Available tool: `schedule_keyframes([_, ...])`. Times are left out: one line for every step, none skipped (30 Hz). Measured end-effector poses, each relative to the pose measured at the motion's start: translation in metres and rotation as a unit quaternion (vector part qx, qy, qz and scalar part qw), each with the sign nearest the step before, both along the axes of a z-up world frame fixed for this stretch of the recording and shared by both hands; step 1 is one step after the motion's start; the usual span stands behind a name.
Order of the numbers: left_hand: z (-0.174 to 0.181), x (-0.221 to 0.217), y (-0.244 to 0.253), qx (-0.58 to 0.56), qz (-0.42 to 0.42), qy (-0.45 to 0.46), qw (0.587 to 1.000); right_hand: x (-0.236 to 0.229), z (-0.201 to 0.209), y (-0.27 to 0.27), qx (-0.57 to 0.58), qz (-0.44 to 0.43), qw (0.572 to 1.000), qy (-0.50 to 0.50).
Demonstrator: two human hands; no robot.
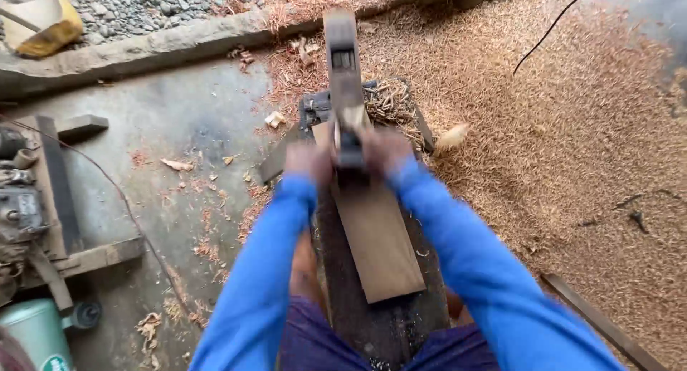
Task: Planing a piece of wood with a manual hand plane while sitting at a low workbench.
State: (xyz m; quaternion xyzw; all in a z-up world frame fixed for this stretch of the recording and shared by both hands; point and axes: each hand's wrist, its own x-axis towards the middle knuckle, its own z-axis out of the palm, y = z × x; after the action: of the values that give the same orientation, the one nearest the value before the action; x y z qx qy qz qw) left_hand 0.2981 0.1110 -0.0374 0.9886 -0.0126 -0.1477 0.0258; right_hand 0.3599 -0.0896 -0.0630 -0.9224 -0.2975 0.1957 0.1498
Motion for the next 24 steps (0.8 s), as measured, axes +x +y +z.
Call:
schedule_keyframes([0.001, 0.059, 0.015, -0.029, 0.037, 0.008, 0.999, 0.061, 0.019, 0.032, -0.040, -0.026, 0.999, -0.019])
schedule_keyframes([-0.008, 0.078, 0.021, -0.031, 0.028, -0.002, 0.999, 0.072, 0.038, 0.040, -0.042, -0.034, 0.998, -0.029])
schedule_keyframes([-0.015, 0.097, 0.026, -0.044, 0.030, -0.023, 0.998, 0.082, 0.058, 0.047, -0.034, -0.046, 0.998, -0.039])
schedule_keyframes([-0.024, 0.094, 0.027, -0.060, 0.041, -0.029, 0.997, 0.074, 0.076, 0.051, -0.030, -0.048, 0.998, -0.034])
schedule_keyframes([-0.017, 0.086, 0.023, -0.064, 0.042, -0.025, 0.997, 0.068, 0.077, 0.049, -0.036, -0.048, 0.998, -0.031])
schedule_keyframes([-0.011, 0.079, 0.020, -0.054, 0.054, -0.020, 0.997, 0.062, 0.076, 0.048, -0.051, -0.057, 0.997, -0.029])
schedule_keyframes([-0.005, 0.070, 0.017, -0.043, 0.065, -0.016, 0.997, 0.056, 0.076, 0.045, -0.067, -0.067, 0.995, -0.028])
schedule_keyframes([-0.006, 0.051, 0.012, -0.044, 0.068, -0.017, 0.997, 0.038, 0.070, 0.038, -0.068, -0.065, 0.995, -0.029])
schedule_keyframes([-0.007, 0.030, 0.005, -0.053, 0.055, -0.045, 0.996, 0.018, 0.065, 0.028, -0.035, -0.056, 0.997, -0.042])
schedule_keyframes([-0.011, 0.001, -0.002, -0.062, 0.042, -0.065, 0.995, -0.008, 0.056, 0.018, -0.003, -0.049, 0.998, -0.045])
schedule_keyframes([-0.006, -0.034, -0.013, -0.063, 0.044, -0.058, 0.995, -0.040, 0.059, 0.007, -0.005, -0.048, 0.998, -0.038])
schedule_keyframes([0.001, -0.062, -0.024, -0.057, 0.029, -0.036, 0.997, -0.065, 0.064, -0.002, -0.030, -0.052, 0.998, -0.022])
schedule_keyframes([0.009, -0.090, -0.035, -0.051, 0.015, -0.014, 0.998, -0.090, 0.070, -0.012, -0.055, -0.057, 0.997, -0.005])
schedule_keyframes([0.022, -0.130, -0.051, -0.052, 0.013, -0.015, 0.998, -0.131, 0.070, -0.029, -0.056, -0.059, 0.997, -0.005])
schedule_keyframes([0.035, -0.169, -0.067, -0.042, 0.018, 0.021, 0.999, -0.171, 0.070, -0.046, -0.036, -0.048, 0.998, -0.015])
schedule_keyframes([0.047, -0.201, -0.079, -0.030, 0.022, 0.053, 0.998, -0.205, 0.070, -0.059, -0.013, -0.037, 0.999, -0.029])
schedule_keyframes([0.047, -0.232, -0.091, -0.029, 0.020, 0.049, 0.998, -0.233, 0.072, -0.073, -0.012, -0.040, 0.999, -0.033])
schedule_keyframes([0.047, -0.266, -0.103, -0.075, 0.023, 0.065, 0.995, -0.264, 0.074, -0.085, -0.022, -0.023, 0.999, 0.020])
schedule_keyframes([0.046, -0.298, -0.112, -0.120, 0.026, 0.081, 0.989, -0.292, 0.075, -0.096, -0.033, -0.007, 0.997, 0.073])
schedule_keyframes([0.049, -0.305, -0.115, -0.118, 0.025, 0.077, 0.990, -0.298, 0.079, -0.100, -0.031, -0.007, 0.997, 0.069])
schedule_keyframes([0.051, -0.311, -0.116, -0.141, 0.032, 0.090, 0.985, -0.301, 0.081, -0.102, -0.005, 0.009, 0.998, 0.063])
schedule_keyframes([0.049, -0.311, -0.115, -0.163, 0.035, 0.100, 0.981, -0.300, 0.081, -0.102, 0.020, 0.021, 0.998, 0.054])
schedule_keyframes([0.045, -0.293, -0.107, -0.160, 0.030, 0.092, 0.982, -0.286, 0.069, -0.100, 0.022, 0.018, 0.999, 0.045])
schedule_keyframes([0.044, -0.282, -0.100, -0.168, 0.029, 0.118, 0.978, -0.277, 0.059, -0.099, 0.008, 0.037, 0.998, 0.047])
